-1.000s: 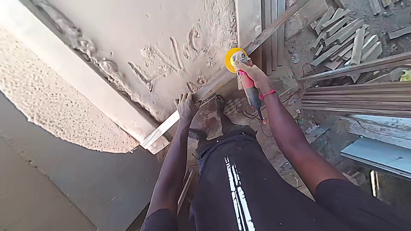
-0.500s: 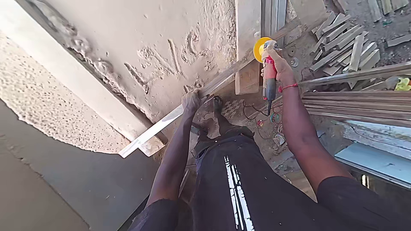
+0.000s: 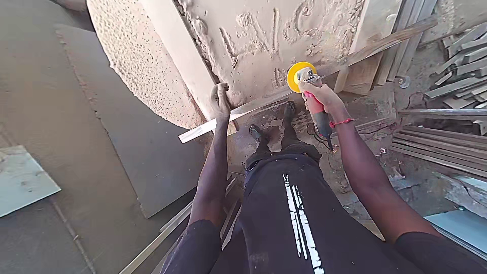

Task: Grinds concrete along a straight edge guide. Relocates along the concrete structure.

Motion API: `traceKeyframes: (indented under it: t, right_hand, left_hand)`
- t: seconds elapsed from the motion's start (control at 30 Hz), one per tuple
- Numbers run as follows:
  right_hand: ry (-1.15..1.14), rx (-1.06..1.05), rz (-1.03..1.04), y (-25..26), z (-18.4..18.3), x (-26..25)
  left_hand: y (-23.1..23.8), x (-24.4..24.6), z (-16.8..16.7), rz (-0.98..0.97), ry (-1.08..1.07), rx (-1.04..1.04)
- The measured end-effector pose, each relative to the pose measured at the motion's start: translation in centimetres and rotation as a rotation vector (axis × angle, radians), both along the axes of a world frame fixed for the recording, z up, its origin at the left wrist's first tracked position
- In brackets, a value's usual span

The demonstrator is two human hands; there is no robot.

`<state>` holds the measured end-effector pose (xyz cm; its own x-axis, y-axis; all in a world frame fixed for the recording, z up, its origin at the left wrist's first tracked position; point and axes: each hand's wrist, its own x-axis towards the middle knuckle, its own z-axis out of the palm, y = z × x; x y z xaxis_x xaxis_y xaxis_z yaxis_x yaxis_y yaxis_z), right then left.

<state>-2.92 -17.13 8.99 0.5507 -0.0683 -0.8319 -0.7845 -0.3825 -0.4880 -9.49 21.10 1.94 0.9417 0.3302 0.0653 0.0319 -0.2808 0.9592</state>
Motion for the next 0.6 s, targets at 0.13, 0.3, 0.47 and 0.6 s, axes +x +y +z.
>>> traceKeyframes:
  t: [0.13, 0.3, 0.47, 0.6]
  right_hand:
    - [0.024, -0.005, 0.298, 9.2, -2.3, -3.2]
    - [0.023, -0.085, 0.646, 18.3, -2.1, -5.9]
    - [0.027, -0.129, 0.684, 18.6, -1.4, -5.4]
    - [0.015, -0.092, 0.388, 11.0, -2.5, -3.6]
  left_hand:
    - [11.1, -6.5, -0.1, 0.123, 0.309, 0.219]
    - [15.9, -12.7, -0.9, -0.058, 0.553, 0.612]
    - [13.1, -12.9, -1.4, -0.248, 0.510, 0.633]
    - [9.3, -10.1, -2.9, -0.400, 0.352, 0.648]
